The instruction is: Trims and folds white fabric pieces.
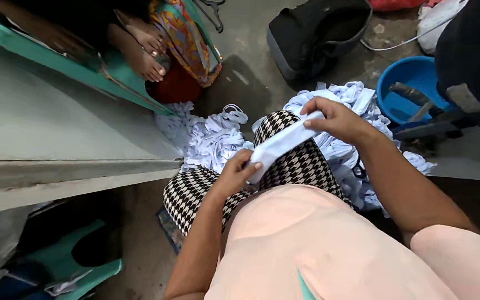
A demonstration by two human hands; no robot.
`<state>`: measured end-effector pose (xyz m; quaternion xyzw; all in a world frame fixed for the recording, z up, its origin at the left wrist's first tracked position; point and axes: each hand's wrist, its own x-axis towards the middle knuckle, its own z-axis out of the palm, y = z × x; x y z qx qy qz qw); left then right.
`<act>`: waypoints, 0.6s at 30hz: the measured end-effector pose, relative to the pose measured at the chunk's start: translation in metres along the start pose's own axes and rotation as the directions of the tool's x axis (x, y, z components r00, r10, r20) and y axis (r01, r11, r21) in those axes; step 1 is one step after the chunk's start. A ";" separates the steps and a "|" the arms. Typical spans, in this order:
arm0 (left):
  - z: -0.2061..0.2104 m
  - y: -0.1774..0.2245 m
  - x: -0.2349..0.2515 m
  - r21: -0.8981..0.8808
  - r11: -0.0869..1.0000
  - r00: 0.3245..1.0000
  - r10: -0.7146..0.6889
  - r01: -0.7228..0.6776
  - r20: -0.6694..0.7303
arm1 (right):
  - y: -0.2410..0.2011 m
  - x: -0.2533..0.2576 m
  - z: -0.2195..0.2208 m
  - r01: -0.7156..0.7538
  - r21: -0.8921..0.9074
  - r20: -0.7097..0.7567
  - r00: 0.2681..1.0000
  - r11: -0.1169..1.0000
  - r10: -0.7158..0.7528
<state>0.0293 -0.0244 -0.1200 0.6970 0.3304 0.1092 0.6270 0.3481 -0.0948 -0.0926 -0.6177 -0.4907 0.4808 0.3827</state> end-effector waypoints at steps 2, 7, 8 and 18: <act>-0.008 0.002 0.008 -0.007 1.000 0.999 0.015 -0.015 -0.051 | 0.001 0.014 -0.001 -0.021 -0.013 -0.048 0.999 1.000 0.020; -0.025 -0.002 0.003 0.160 0.985 0.996 -0.048 0.059 -0.072 | 0.018 0.027 -0.010 -0.119 -0.352 -0.121 0.989 0.929 0.081; -0.026 0.001 -0.003 0.127 0.990 0.996 -0.060 0.068 -0.068 | 0.017 0.023 -0.011 -0.114 -0.401 -0.181 0.983 0.909 0.043; -0.001 0.045 0.002 0.071 0.950 0.951 0.306 -0.303 -0.044 | -0.076 -0.007 0.061 0.350 -0.229 0.334 0.905 0.908 -0.265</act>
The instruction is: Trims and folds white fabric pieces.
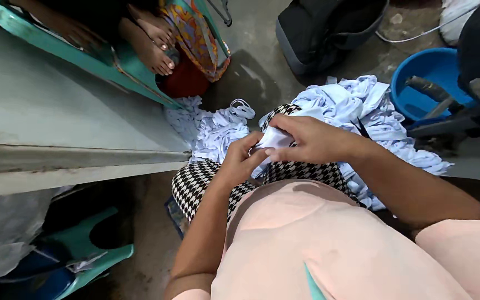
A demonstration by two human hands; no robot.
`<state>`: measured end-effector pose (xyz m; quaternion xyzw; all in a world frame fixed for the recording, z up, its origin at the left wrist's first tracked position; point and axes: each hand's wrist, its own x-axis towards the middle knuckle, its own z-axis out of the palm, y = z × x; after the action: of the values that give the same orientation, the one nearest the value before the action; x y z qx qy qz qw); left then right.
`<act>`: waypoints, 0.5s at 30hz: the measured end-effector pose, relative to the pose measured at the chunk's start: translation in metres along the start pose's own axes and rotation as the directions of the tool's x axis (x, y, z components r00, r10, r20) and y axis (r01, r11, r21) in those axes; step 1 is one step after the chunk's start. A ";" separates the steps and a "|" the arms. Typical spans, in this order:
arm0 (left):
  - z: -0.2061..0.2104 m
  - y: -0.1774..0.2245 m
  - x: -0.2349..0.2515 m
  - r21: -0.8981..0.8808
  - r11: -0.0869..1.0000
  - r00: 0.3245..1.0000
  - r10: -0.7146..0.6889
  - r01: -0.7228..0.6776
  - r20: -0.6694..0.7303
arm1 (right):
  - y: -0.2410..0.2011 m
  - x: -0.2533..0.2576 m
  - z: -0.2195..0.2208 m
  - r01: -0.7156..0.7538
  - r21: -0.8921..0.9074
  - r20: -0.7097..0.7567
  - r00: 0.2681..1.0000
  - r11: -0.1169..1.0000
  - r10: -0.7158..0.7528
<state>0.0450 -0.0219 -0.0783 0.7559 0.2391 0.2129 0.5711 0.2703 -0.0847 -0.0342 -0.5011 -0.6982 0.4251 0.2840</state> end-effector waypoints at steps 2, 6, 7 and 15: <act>-0.001 0.002 0.002 -0.030 0.998 0.997 0.057 -0.059 -0.056 | -0.015 0.012 -0.007 0.041 -0.113 0.006 0.999 0.993 -0.040; -0.017 0.012 0.005 -0.172 0.956 0.964 0.211 -0.239 -0.164 | -0.068 0.045 -0.033 0.188 -0.349 0.148 0.978 0.918 -0.144; -0.024 0.016 0.006 -0.196 0.937 0.950 0.256 -0.289 -0.178 | -0.085 0.054 -0.039 0.234 -0.392 0.175 0.968 0.890 -0.178; -0.108 0.044 0.002 -0.111 0.898 0.872 0.375 -0.426 -0.313 | -0.177 0.133 -0.063 0.522 -0.131 0.065 0.853 0.843 -0.518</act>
<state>-0.0127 0.0508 -0.0080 0.6971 0.1362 0.4533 0.5385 0.1960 0.0363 0.1473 -0.3065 -0.8403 0.2879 0.3420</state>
